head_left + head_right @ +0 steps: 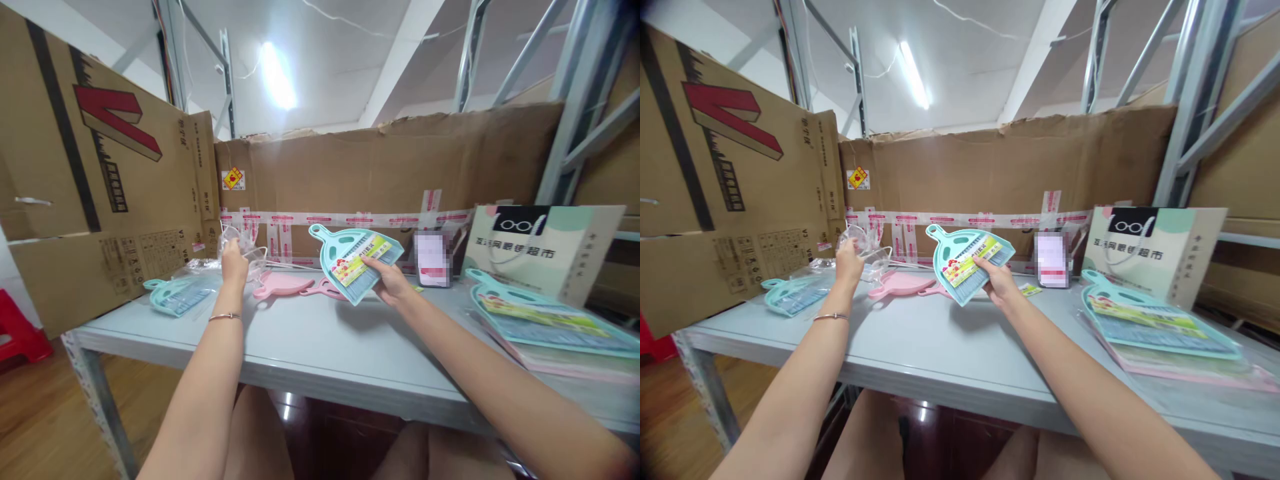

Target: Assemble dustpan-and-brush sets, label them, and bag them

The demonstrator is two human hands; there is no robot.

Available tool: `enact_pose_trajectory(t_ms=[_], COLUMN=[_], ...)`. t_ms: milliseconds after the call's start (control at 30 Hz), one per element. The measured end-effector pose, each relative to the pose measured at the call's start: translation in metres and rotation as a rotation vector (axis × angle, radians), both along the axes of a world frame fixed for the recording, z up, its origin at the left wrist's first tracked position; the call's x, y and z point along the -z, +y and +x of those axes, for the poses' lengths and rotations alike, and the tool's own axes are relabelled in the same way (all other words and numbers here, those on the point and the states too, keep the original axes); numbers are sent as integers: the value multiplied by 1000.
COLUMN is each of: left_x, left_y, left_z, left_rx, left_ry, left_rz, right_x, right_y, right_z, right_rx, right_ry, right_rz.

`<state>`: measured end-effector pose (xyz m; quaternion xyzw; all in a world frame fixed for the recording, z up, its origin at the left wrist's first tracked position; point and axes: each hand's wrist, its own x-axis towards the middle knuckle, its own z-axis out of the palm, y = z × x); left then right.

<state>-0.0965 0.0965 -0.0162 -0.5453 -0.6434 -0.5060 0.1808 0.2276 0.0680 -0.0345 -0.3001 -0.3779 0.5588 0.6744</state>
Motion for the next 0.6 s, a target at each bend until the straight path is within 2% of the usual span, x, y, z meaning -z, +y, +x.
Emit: enact_pose_trajectory(t_ms=[67, 133, 200, 267, 367, 533, 600], left_x=[-4, -7, -8, -8, -5, 9, 17], left_y=[1, 0, -2, -4, -1, 4, 2], left_z=[8, 16, 24, 31, 39, 64, 79], left_rx=[159, 322, 455, 539, 616, 535, 561], left_ry=[8, 15, 6, -23, -69, -160, -228], left_rz=[229, 379, 476, 507, 390, -2, -185], right_x=[-1, -1, -1, -1, -2, -4, -5], right_y=[1, 3, 4, 4, 5, 9, 12], right_z=[1, 3, 4, 6, 8, 14, 18], right_rx=[19, 27, 31, 30, 40, 118, 149], right_ry=[44, 71, 80, 82, 93, 142, 177], right_rz=[-2, -7, -16, -18, -14, -33, -21])
